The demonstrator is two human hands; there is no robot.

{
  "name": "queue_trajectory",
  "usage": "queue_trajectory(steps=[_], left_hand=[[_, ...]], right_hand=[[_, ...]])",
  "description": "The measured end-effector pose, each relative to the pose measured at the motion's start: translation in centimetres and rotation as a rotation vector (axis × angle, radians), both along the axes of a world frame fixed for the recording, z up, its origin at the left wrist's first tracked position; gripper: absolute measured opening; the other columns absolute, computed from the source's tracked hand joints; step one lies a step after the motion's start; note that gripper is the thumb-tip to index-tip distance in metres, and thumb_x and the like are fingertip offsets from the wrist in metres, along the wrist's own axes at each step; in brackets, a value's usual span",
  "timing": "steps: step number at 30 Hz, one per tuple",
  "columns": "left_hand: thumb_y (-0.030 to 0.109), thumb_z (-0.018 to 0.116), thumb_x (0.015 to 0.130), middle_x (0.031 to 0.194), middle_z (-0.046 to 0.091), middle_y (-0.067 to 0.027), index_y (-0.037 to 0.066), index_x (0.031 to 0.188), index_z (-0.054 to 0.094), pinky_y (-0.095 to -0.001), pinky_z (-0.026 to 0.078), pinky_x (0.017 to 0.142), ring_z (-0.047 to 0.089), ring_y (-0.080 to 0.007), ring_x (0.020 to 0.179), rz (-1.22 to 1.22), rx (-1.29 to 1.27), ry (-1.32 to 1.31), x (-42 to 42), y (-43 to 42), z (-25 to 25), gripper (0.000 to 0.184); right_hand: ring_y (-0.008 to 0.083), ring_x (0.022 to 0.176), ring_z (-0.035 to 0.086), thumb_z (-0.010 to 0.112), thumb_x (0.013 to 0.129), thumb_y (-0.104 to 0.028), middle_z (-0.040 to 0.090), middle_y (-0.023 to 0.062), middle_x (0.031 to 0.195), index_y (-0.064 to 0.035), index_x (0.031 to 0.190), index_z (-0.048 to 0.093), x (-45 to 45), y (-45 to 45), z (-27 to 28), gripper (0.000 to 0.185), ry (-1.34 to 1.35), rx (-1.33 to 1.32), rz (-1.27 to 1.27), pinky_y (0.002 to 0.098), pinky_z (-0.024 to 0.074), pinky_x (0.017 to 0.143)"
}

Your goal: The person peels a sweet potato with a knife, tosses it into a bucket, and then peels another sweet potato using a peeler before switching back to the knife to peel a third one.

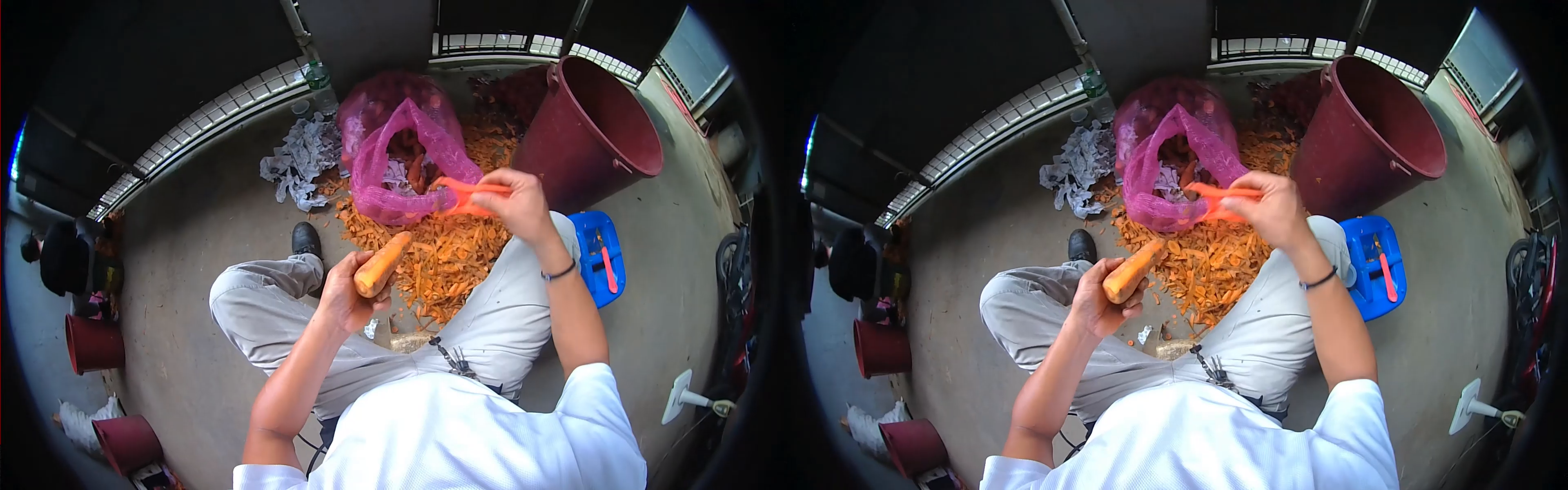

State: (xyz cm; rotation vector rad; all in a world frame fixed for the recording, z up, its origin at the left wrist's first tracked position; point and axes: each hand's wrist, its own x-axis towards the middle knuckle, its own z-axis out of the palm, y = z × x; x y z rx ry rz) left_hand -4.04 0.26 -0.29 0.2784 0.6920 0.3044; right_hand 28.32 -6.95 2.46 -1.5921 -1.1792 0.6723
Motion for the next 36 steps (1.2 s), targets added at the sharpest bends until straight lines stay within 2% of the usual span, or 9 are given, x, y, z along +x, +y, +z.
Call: queue_trajectory(steps=[4, 8, 14, 16, 18, 19, 22, 26, 36], left_hand=[[0.037, 0.047, 0.103, 0.092, 0.067, -0.0119, 0.006, 0.12, 0.062, -0.0304, 0.04, 0.046, 0.056, -0.0184, 0.06, 0.035, 0.032, 0.089, 1.2, -0.4, -1.2, 0.039], [0.042, 0.042, 0.108, 0.095, 0.069, -0.006, 0.01, 0.123, 0.061, -0.0326, 0.043, 0.051, 0.064, -0.0172, 0.069, 0.04, 0.151, 0.209, 2.0, -1.5, 1.5, 0.04], [0.037, 0.052, 0.105, 0.084, 0.068, -0.008, 0.006, 0.125, 0.063, -0.0275, 0.038, 0.046, 0.058, -0.0156, 0.058, 0.014, 0.2, 0.122, 0.7, -1.5, 0.5, 0.038], [0.034, 0.056, 0.104, 0.084, 0.067, -0.0094, 0.005, 0.125, 0.063, -0.0272, 0.037, 0.044, 0.057, -0.0161, 0.055, -0.018, 0.221, 0.107, 0.1, -0.8, 0.5, 0.036], [0.034, 0.056, 0.104, 0.084, 0.067, -0.0105, 0.004, 0.126, 0.064, -0.0289, 0.038, 0.045, 0.056, -0.0179, 0.052, -0.054, 0.133, 0.006, -1.0, -0.3, 0.5, 0.037], [0.037, 0.056, 0.104, 0.085, 0.066, -0.0106, 0.006, 0.123, 0.063, -0.0302, 0.038, 0.047, 0.055, -0.0182, 0.054, -0.068, 0.176, 0.071, -1.1, -0.2, 0.8, 0.037], [0.039, 0.053, 0.104, 0.086, 0.065, -0.0113, 0.008, 0.117, 0.063, -0.0329, 0.04, 0.051, 0.055, -0.0198, 0.059, -0.015, 0.189, 0.19, -0.5, -0.2, -0.1, 0.035], [0.037, 0.049, 0.105, 0.09, 0.067, -0.0105, 0.01, 0.117, 0.062, -0.0328, 0.041, 0.055, 0.057, -0.0191, 0.069, 0.018, 0.089, 0.174, 0.3, 0.0, -1.1, 0.032], [0.037, 0.05, 0.107, 0.097, 0.07, -0.008, 0.01, 0.125, 0.058, -0.0285, 0.04, 0.047, 0.064, -0.0182, 0.071, 0.063, 0.294, 0.074, 0.4, -1.6, 0.5, 0.033]], right_hand=[[0.0069, 0.085, 0.068, 0.086, 0.081, -0.001, 0.076, 0.004, 0.089, 0.0029, 0.097, 0.077, -7.6, -2.1, 2.2, 0.019, 0.358, -0.064, 0.347, 0.0222, 0.0557, 0.075], [0.0066, 0.081, 0.068, 0.088, 0.081, -0.007, 0.076, 0.0043, 0.085, 0.0031, 0.096, 0.077, -9.5, -2.6, 3.7, 0.021, 0.117, -0.077, 0.373, 0.0227, 0.055, 0.071], [0.009, 0.078, 0.07, 0.086, 0.079, -0.008, 0.078, 0.0077, 0.085, 0.0015, 0.095, 0.077, -6.7, -0.9, 1.5, 0.021, 0.247, -0.063, 0.388, 0.0265, 0.0561, 0.071], [0.0099, 0.077, 0.07, 0.085, 0.079, -0.01, 0.077, 0.0078, 0.084, 0.0009, 0.093, 0.077, -1.8, 0.6, -0.1, 0.019, 0.02, -0.109, 0.248, 0.0277, 0.0553, 0.069], [0.0098, 0.078, 0.07, 0.086, 0.078, -0.012, 0.077, 0.008, 0.084, 0.0014, 0.094, 0.077, 2.9, 1.7, -2.8, 0.023, -0.602, -0.358, -0.009, 0.0292, 0.0552, 0.068], [0.0098, 0.078, 0.07, 0.086, 0.078, -0.012, 0.077, 0.008, 0.084, 0.0014, 0.094, 0.077, 3.3, 1.4, -2.3, 0.023, -0.607, -0.349, -0.011, 0.0292, 0.0552, 0.068], [0.0091, 0.079, 0.07, 0.085, 0.08, -0.01, 0.076, 0.0069, 0.084, 0.002, 0.097, 0.076, 1.6, 1.2, -0.8, 0.022, -0.367, -0.248, -0.128, 0.0282, 0.056, 0.07], [0.0087, 0.084, 0.07, 0.086, 0.081, -0.006, 0.076, 0.0053, 0.09, 0.0022, 0.099, 0.076, -5.0, -1.1, 2.2, 0.022, 0.319, -0.108, 0.323, 0.0254, 0.057, 0.076], [0.0093, 0.086, 0.071, 0.089, 0.08, -0.006, 0.077, 0.0066, 0.092, 0.0027, 0.1, 0.078, -9.3, -2.2, 4.1, 0.024, 0.15, -0.063, 0.336, 0.024, 0.0577, 0.077]])
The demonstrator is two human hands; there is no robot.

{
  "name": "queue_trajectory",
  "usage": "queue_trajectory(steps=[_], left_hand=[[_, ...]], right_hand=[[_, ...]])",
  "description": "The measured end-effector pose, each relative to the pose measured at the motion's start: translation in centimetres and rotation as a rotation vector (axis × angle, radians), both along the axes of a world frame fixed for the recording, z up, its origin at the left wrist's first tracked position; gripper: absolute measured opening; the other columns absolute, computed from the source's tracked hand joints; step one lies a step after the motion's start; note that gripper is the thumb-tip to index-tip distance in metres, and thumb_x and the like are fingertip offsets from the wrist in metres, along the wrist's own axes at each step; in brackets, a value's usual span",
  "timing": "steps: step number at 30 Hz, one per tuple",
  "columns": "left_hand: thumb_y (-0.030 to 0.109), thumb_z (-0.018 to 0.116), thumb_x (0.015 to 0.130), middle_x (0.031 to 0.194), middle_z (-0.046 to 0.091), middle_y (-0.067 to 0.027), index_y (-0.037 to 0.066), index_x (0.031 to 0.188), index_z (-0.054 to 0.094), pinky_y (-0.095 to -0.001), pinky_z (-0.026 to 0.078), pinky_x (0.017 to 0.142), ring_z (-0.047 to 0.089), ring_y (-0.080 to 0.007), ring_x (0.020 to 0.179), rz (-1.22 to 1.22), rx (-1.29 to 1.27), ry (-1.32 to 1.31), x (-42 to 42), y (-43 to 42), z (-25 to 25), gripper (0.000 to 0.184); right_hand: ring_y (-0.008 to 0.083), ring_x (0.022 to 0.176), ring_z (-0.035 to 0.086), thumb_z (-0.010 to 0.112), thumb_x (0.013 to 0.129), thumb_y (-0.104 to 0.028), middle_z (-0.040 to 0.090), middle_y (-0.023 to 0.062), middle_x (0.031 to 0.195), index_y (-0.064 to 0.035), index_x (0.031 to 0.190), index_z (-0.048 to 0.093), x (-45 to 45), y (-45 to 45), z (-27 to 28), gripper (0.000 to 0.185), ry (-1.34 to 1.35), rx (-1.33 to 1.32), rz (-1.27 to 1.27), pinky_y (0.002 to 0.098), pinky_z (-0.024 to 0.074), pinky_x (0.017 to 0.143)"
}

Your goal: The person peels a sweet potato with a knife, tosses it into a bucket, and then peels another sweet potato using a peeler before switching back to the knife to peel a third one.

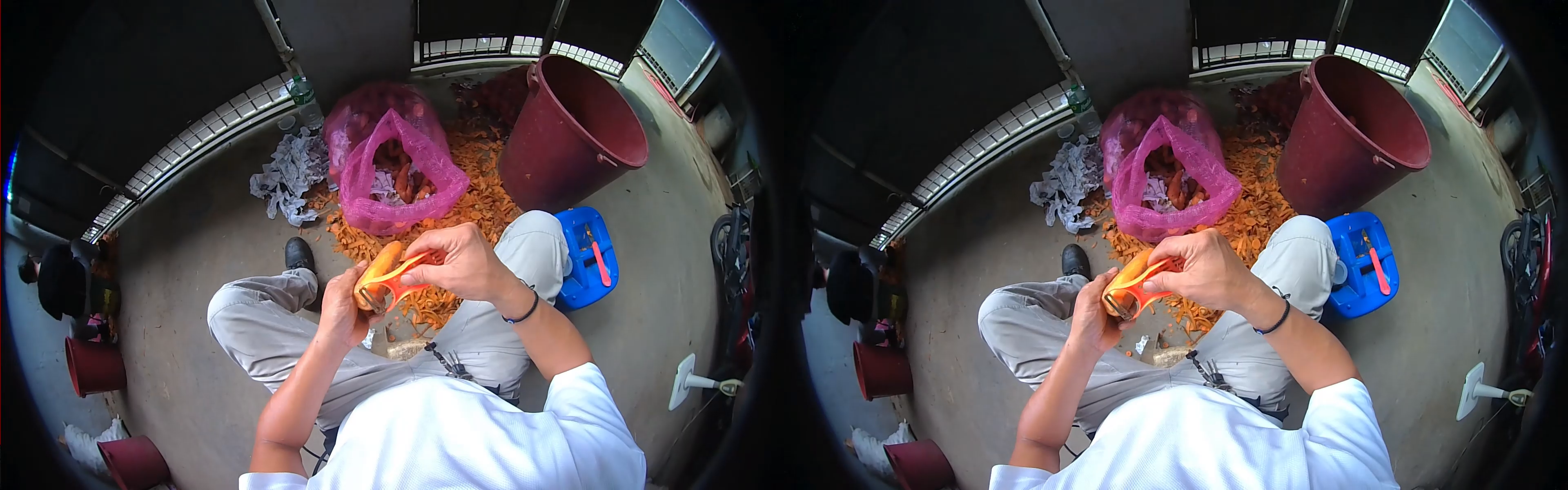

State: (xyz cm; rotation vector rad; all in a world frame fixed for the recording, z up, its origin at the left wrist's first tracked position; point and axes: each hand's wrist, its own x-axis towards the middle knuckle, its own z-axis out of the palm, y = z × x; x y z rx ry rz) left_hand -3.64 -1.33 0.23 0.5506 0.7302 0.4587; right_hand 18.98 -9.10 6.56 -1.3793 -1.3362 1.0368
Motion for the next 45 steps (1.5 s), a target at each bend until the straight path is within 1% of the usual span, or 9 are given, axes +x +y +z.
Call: queue_trajectory(steps=[5, 8, 11, 16, 23, 30, 34, 40, 45], left_hand=[[0.037, 0.052, 0.107, 0.093, 0.068, -0.0142, 0.004, 0.124, 0.061, -0.0271, 0.037, 0.044, 0.058, -0.0182, 0.059, -0.069, 0.017, -0.058, -0.2, -0.4, 1.2, 0.038], [0.034, 0.055, 0.107, 0.087, 0.069, -0.0141, 0.0, 0.13, 0.06, -0.0293, 0.039, 0.044, 0.056, -0.0173, 0.052, -0.115, 0.035, -0.03, -1.1, -0.7, 1.5, 0.042], [0.037, 0.053, 0.107, 0.091, 0.067, -0.015, 0.002, 0.122, 0.062, -0.0286, 0.038, 0.045, 0.056, -0.0183, 0.058, -0.081, -0.013, -0.017, -0.9, -0.5, 1.6, 0.039], [0.042, 0.052, 0.107, 0.099, 0.07, -0.0118, 0.005, 0.121, 0.063, -0.0295, 0.046, 0.053, 0.064, -0.0182, 0.073, -0.06, -0.145, -0.047, -0.3, 0.0, -0.5, 0.041], [0.044, 0.053, 0.105, 0.117, 0.07, -0.0096, 0.01, 0.126, 0.06, -0.0344, 0.054, 0.062, 0.07, -0.0194, 0.097, 0.156, -0.054, 0.072, 0.9, -1.4, -0.4, 0.041], [0.034, 0.055, 0.106, 0.095, 0.069, -0.0117, 0.0, 0.133, 0.059, -0.0297, 0.047, 0.056, 0.063, -0.017, 0.071, -0.012, -0.021, -0.132, -1.3, -1.6, 0.1, 0.044], [0.036, 0.054, 0.105, 0.095, 0.068, -0.0127, 0.001, 0.133, 0.059, -0.0315, 0.044, 0.055, 0.06, -0.0173, 0.069, -0.092, -0.006, -0.095, -1.6, -1.2, 0.6, 0.044], [0.038, 0.054, 0.105, 0.1, 0.068, -0.0116, 0.003, 0.13, 0.06, -0.0345, 0.04, 0.056, 0.055, -0.0184, 0.067, 0.085, -0.226, -0.037, -1.2, -0.7, -2.0, 0.043], [0.04, 0.053, 0.106, 0.099, 0.07, -0.0074, 0.007, 0.121, 0.064, -0.0296, 0.045, 0.055, 0.063, -0.0151, 0.074, 0.228, -0.199, 0.154, 1.5, -1.9, 1.0, 0.037]], right_hand=[[0.0106, 0.081, 0.073, 0.083, 0.08, -0.004, 0.078, 0.0067, 0.084, 0.0005, 0.099, 0.077, 2.9, 1.0, -2.8, 0.02, -0.009, 0.08, -0.176, 0.0268, 0.058, 0.074], [0.0308, 0.079, 0.074, 0.086, 0.08, -0.033, 0.073, 0.018, 0.08, -0.0081, 0.095, 0.077, 8.8, 1.6, -5.0, 0.03, -0.78, -0.074, -0.467, 0.0427, 0.056, 0.074], [0.0274, 0.08, 0.076, 0.084, 0.082, -0.028, 0.075, 0.0162, 0.081, -0.0066, 0.098, 0.076, 10.2, 1.3, -4.9, 0.028, -0.736, -0.085, -0.58, 0.0402, 0.0571, 0.073], [0.0072, 0.081, 0.069, 0.085, 0.084, -0.006, 0.075, 0.0036, 0.09, 0.001, 0.098, 0.071, 2.9, -0.7, -1.0, 0.021, 0.204, 0.054, -0.13, 0.0251, 0.0582, 0.073], [0.0075, 0.085, 0.069, 0.087, 0.083, -0.006, 0.075, 0.0045, 0.093, 0.0019, 0.101, 0.072, -1.1, -0.9, -0.5, 0.024, -0.051, 0.061, 0.031, 0.0231, 0.0559, 0.075], [0.0078, 0.082, 0.069, 0.085, 0.081, -0.002, 0.076, 0.0051, 0.086, -0.0002, 0.097, 0.074, 2.9, 1.3, -4.8, 0.019, 0.018, 0.062, -0.179, 0.025, 0.0559, 0.072], [0.0386, 0.084, 0.073, 0.082, 0.079, -0.02, 0.073, 0.0235, 0.086, -0.0012, 0.091, 0.072, 9.3, 2.1, -6.0, 0.024, -0.841, -0.178, -0.535, 0.0466, 0.0561, 0.077], [0.0126, 0.083, 0.074, 0.084, 0.085, -0.009, 0.078, 0.0098, 0.088, 0.001, 0.098, 0.073, 3.3, 0.4, -3.3, 0.02, 0.021, 0.077, -0.249, 0.0277, 0.0587, 0.072], [0.0078, 0.079, 0.069, 0.087, 0.083, -0.01, 0.074, 0.0054, 0.086, 0.0002, 0.098, 0.073, -1.9, -1.0, -0.2, 0.024, -0.141, 0.07, -0.013, 0.0258, 0.0564, 0.072]])
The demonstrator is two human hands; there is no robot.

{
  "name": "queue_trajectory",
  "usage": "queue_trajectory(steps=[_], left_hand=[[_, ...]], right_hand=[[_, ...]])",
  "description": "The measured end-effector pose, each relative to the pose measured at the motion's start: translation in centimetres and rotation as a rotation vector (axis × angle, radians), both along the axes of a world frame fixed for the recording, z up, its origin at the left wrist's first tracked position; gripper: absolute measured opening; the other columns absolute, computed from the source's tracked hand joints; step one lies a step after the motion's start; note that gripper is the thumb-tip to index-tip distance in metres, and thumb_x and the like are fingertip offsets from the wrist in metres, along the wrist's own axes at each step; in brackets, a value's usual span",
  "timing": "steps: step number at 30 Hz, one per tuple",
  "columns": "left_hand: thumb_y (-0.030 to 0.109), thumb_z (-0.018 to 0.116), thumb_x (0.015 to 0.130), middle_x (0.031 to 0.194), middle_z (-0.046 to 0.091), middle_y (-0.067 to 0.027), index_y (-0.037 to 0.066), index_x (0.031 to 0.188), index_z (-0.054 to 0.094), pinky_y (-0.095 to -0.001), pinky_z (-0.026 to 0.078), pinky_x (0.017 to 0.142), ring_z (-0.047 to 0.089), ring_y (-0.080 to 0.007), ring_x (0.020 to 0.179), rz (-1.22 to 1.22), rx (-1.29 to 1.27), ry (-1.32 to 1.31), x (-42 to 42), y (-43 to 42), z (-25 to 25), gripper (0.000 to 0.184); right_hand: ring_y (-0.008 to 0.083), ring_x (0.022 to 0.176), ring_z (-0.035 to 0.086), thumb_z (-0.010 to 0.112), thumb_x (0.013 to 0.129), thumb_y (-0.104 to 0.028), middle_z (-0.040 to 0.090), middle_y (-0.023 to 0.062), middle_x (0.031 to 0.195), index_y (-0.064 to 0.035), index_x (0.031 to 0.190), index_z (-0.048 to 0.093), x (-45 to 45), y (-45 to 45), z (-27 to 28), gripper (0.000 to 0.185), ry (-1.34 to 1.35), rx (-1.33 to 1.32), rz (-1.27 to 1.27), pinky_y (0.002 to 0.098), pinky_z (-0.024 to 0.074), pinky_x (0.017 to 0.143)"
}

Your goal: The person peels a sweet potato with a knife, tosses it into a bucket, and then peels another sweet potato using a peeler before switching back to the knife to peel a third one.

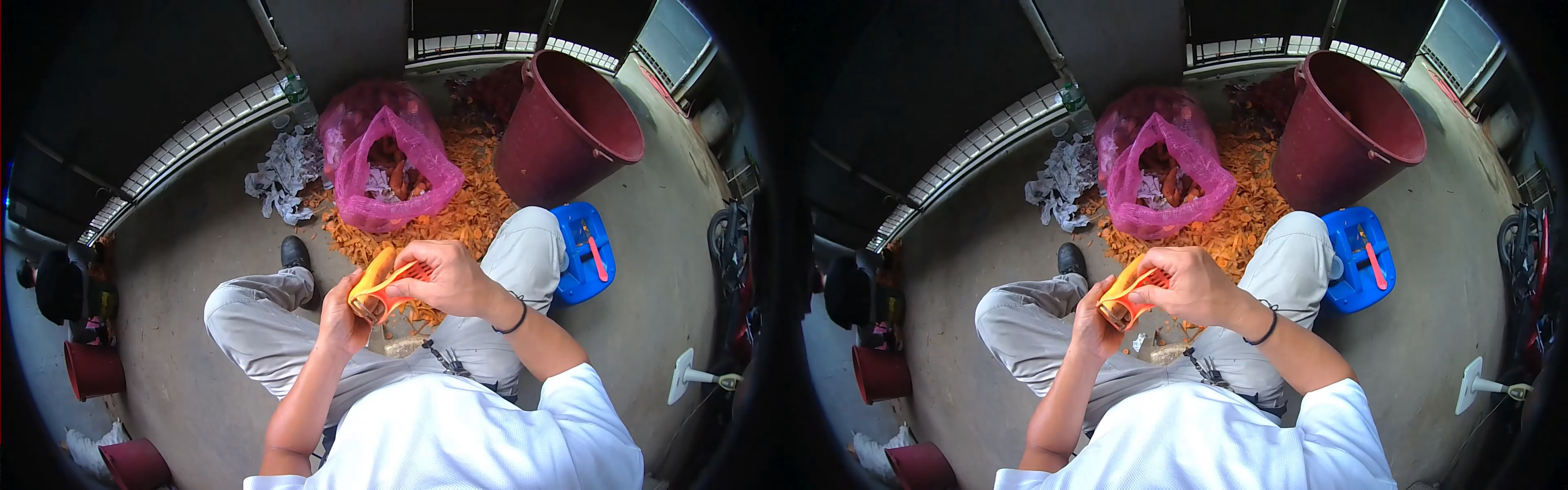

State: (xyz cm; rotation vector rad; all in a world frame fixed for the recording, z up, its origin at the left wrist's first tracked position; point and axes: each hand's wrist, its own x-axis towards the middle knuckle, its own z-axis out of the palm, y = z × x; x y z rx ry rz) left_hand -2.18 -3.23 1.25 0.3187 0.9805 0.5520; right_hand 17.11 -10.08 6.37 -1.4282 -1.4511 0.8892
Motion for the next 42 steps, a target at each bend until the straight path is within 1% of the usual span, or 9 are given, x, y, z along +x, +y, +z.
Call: queue_trajectory(steps=[9, 11, 13, 19, 24, 29, 35, 39, 42], left_hand=[[0.031, 0.059, 0.104, 0.087, 0.068, -0.01, 0.001, 0.119, 0.065, -0.0309, 0.042, 0.05, 0.06, -0.0159, 0.063, -0.183, 0.152, -0.267, -2.4, -0.4, -1.1, 0.034], [0.037, 0.057, 0.103, 0.09, 0.067, -0.0111, 0.003, 0.12, 0.064, -0.0318, 0.039, 0.05, 0.056, -0.0175, 0.063, -0.26, 0.18, -0.22, -3.2, -0.2, -1.1, 0.038], [0.037, 0.057, 0.103, 0.091, 0.067, -0.0116, 0.003, 0.121, 0.064, -0.0319, 0.039, 0.051, 0.055, -0.0177, 0.063, -0.255, 0.161, -0.206, -3.4, -0.4, -0.7, 0.038], [0.036, 0.052, 0.105, 0.097, 0.069, -0.0106, 0.005, 0.123, 0.063, -0.03, 0.045, 0.059, 0.063, -0.018, 0.078, -0.09, 0.014, -0.204, -2.5, 0.3, -2.9, 0.037], [0.037, 0.052, 0.106, 0.108, 0.071, -0.0053, 0.008, 0.124, 0.062, -0.0331, 0.052, 0.06, 0.068, -0.0156, 0.086, -0.086, 0.135, -0.145, -1.8, -0.2, -2.2, 0.036], [0.037, 0.056, 0.104, 0.111, 0.069, -0.0058, 0.008, 0.126, 0.061, -0.0337, 0.05, 0.058, 0.067, -0.0178, 0.084, -0.036, 0.219, -0.152, -0.9, -1.1, -0.5, 0.037], [0.036, 0.06, 0.102, 0.106, 0.067, -0.0053, 0.007, 0.131, 0.06, -0.0319, 0.041, 0.056, 0.054, -0.0183, 0.071, -0.129, 0.229, -0.358, -2.5, -0.7, -0.2, 0.041], [0.039, 0.059, 0.102, 0.103, 0.069, -0.004, 0.007, 0.131, 0.061, -0.0324, 0.045, 0.061, 0.059, -0.0181, 0.076, -0.125, 0.114, -0.323, -2.4, -0.3, -1.7, 0.043], [0.04, 0.058, 0.103, 0.103, 0.071, -0.0045, 0.008, 0.129, 0.062, -0.0337, 0.051, 0.067, 0.066, -0.0176, 0.085, 0.016, -0.022, -0.146, -0.4, -0.7, -0.5, 0.041]], right_hand=[[0.0164, 0.079, 0.073, 0.088, 0.078, -0.02, 0.076, 0.0118, 0.086, -0.0007, 0.095, 0.075, 5.2, 3.6, -5.1, 0.028, 0.079, -0.084, -0.07, 0.0323, 0.0567, 0.073], [0.029, 0.08, 0.075, 0.087, 0.078, -0.026, 0.076, 0.0173, 0.085, -0.0017, 0.094, 0.076, 9.2, 4.3, -4.4, 0.031, -0.553, -0.207, -0.389, 0.0409, 0.0578, 0.074], [0.0362, 0.083, 0.074, 0.084, 0.08, -0.024, 0.075, 0.0206, 0.087, -0.0025, 0.092, 0.075, 11.9, 4.5, -5.1, 0.026, -0.619, -0.215, -0.569, 0.045, 0.0578, 0.076], [0.0098, 0.079, 0.071, 0.086, 0.082, -0.013, 0.076, 0.0085, 0.084, -0.0007, 0.093, 0.072, 3.5, 2.2, -3.6, 0.021, 0.221, 0.009, -0.136, 0.0292, 0.0558, 0.069], [0.0079, 0.079, 0.07, 0.088, 0.083, -0.015, 0.075, 0.0057, 0.084, 0.0003, 0.097, 0.073, -0.2, 0.6, -0.2, 0.026, -0.134, 0.023, 0.022, 0.0256, 0.0558, 0.071], [0.0079, 0.078, 0.069, 0.087, 0.083, -0.012, 0.075, 0.0049, 0.084, 0.0005, 0.098, 0.073, 1.0, 1.5, -0.5, 0.024, 0.164, -0.096, 0.074, 0.025, 0.0553, 0.071], [0.0143, 0.078, 0.076, 0.081, 0.087, -0.008, 0.077, 0.0124, 0.086, 0.0025, 0.092, 0.071, 8.6, 2.4, -3.1, 0.015, -0.082, 0.052, -0.356, 0.0302, 0.0607, 0.066], [0.0101, 0.079, 0.07, 0.084, 0.085, -0.004, 0.075, 0.0065, 0.09, 0.0008, 0.097, 0.07, 4.8, 0.8, -1.2, 0.019, 0.267, -0.013, -0.128, 0.0252, 0.0572, 0.07], [0.0081, 0.079, 0.067, 0.088, 0.081, -0.009, 0.074, 0.0046, 0.086, -0.0009, 0.094, 0.073, 1.0, -0.1, 0.5, 0.022, -0.003, 0.001, 0.046, 0.026, 0.0544, 0.07]])
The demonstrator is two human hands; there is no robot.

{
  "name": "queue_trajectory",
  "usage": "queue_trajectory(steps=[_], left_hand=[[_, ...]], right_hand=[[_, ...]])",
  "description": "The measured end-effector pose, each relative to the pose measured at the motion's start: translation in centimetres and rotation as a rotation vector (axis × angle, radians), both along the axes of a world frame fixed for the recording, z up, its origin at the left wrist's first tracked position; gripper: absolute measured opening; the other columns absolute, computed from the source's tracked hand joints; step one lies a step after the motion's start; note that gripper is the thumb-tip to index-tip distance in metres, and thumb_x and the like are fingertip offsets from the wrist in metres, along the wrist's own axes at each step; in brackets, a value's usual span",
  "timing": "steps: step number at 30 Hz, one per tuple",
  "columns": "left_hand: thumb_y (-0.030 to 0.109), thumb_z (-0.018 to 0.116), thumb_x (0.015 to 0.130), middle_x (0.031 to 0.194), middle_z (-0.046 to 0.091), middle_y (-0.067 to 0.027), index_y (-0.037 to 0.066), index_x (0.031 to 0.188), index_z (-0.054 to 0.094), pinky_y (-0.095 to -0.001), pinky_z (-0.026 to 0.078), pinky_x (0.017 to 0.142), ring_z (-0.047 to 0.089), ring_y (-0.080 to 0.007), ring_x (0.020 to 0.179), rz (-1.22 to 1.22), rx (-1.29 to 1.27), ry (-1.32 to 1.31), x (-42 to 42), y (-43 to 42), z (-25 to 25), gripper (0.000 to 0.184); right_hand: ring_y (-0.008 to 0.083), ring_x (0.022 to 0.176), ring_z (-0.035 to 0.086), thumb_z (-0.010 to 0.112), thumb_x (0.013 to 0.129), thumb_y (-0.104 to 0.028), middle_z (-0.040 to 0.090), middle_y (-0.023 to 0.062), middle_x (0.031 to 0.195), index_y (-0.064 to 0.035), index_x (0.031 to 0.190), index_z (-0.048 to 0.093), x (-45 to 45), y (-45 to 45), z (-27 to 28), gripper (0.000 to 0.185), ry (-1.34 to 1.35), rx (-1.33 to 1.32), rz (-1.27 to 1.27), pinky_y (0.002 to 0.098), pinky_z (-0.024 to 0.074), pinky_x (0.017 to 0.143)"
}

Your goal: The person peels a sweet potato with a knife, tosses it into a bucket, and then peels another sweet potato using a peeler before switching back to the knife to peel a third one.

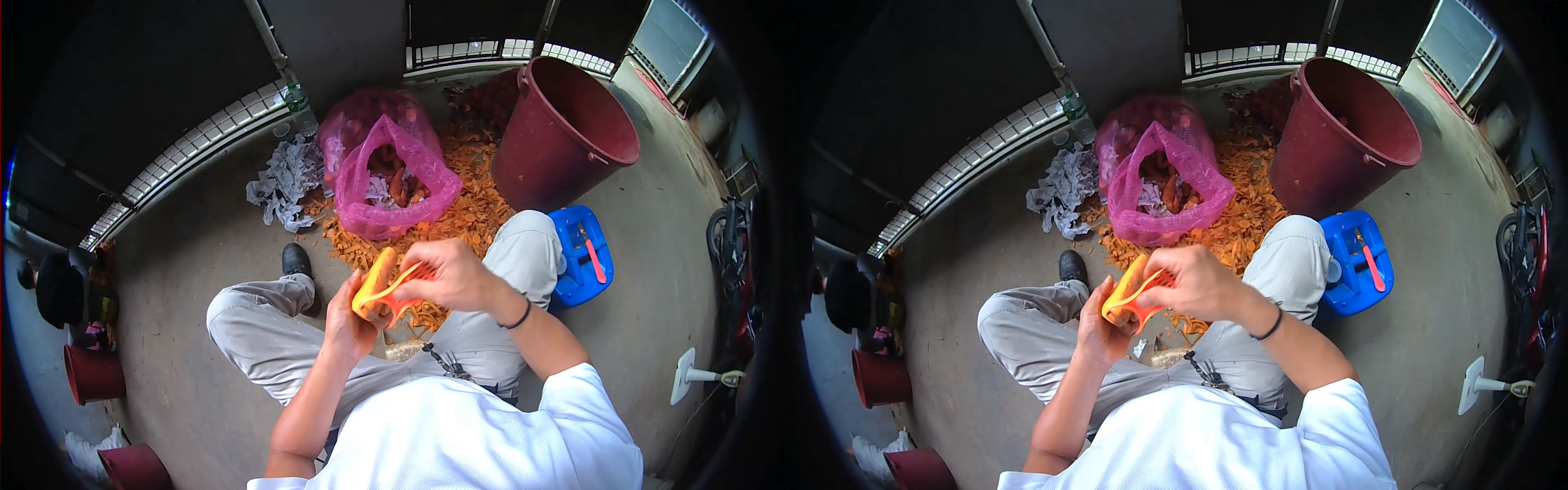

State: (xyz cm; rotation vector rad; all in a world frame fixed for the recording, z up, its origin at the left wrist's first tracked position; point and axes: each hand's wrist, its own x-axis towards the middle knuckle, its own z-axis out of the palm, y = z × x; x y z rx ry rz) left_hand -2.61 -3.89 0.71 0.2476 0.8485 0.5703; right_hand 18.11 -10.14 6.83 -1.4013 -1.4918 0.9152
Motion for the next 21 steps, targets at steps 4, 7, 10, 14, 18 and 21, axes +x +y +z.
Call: queue_trajectory(steps=[4, 7, 10, 14, 18, 21], left_hand=[[0.039, 0.06, 0.102, 0.103, 0.071, -0.0071, 0.008, 0.121, 0.064, -0.0341, 0.051, 0.061, 0.068, -0.0171, 0.086, -0.112, 0.156, -0.002, -0.6, -0.5, 0.2, 0.037], [0.034, 0.061, 0.104, 0.093, 0.068, -0.009, 0.002, 0.117, 0.066, -0.032, 0.047, 0.056, 0.065, -0.0189, 0.074, -0.19, 0.189, -0.131, -2.1, 0.1, -0.3, 0.034], [0.036, 0.061, 0.103, 0.094, 0.067, -0.0096, 0.003, 0.12, 0.065, -0.0327, 0.041, 0.055, 0.06, -0.0192, 0.072, -0.216, 0.193, -0.107, -2.6, -0.1, -0.4, 0.037], [0.037, 0.057, 0.104, 0.097, 0.067, -0.0109, 0.005, 0.124, 0.063, -0.0327, 0.043, 0.06, 0.057, -0.0196, 0.076, -0.158, 0.031, -0.028, -2.2, 0.4, -1.4, 0.038], [0.034, 0.051, 0.106, 0.1, 0.069, -0.0098, 0.007, 0.127, 0.062, -0.0312, 0.044, 0.061, 0.06, -0.018, 0.078, -0.13, -0.057, -0.033, -1.9, 0.8, -3.1, 0.036], [0.036, 0.052, 0.106, 0.101, 0.07, -0.007, 0.009, 0.128, 0.062, -0.0292, 0.045, 0.059, 0.065, -0.0141, 0.083, -0.031, -0.138, 0.091, 0.0, 0.3, 0.0, 0.036]], right_hand=[[0.0095, 0.077, 0.068, 0.088, 0.081, -0.014, 0.074, 0.007, 0.082, 0.0004, 0.093, 0.072, -0.1, 0.7, -0.4, 0.025, 0.096, -0.09, 0.015, 0.0273, 0.0543, 0.069], [0.0197, 0.078, 0.075, 0.085, 0.081, -0.018, 0.076, 0.0152, 0.084, -0.0004, 0.093, 0.074, 3.5, 2.5, -3.5, 0.024, 0.045, -0.039, -0.127, 0.0334, 0.0564, 0.069], [0.0227, 0.078, 0.076, 0.085, 0.081, -0.023, 0.076, 0.0158, 0.084, -0.0011, 0.093, 0.075, 9.5, 4.0, -5.0, 0.027, -0.484, -0.083, -0.485, 0.0364, 0.0575, 0.07], [0.0223, 0.078, 0.076, 0.085, 0.08, -0.024, 0.077, 0.0144, 0.085, -0.0018, 0.091, 0.075, 9.1, 3.5, -3.9, 0.027, -0.302, -0.082, -0.579, 0.0359, 0.0584, 0.07], [0.0078, 0.08, 0.068, 0.086, 0.082, -0.004, 0.074, 0.004, 0.087, 0.0004, 0.095, 0.071, 2.4, 1.2, -2.9, 0.02, 0.085, -0.074, -0.135, 0.0247, 0.0566, 0.071], [0.0076, 0.075, 0.066, 0.088, 0.082, -0.015, 0.074, 0.0056, 0.085, -0.0004, 0.095, 0.071, -0.9, -0.1, -0.3, 0.026, 0.099, -0.123, 0.008, 0.0261, 0.0539, 0.068]])
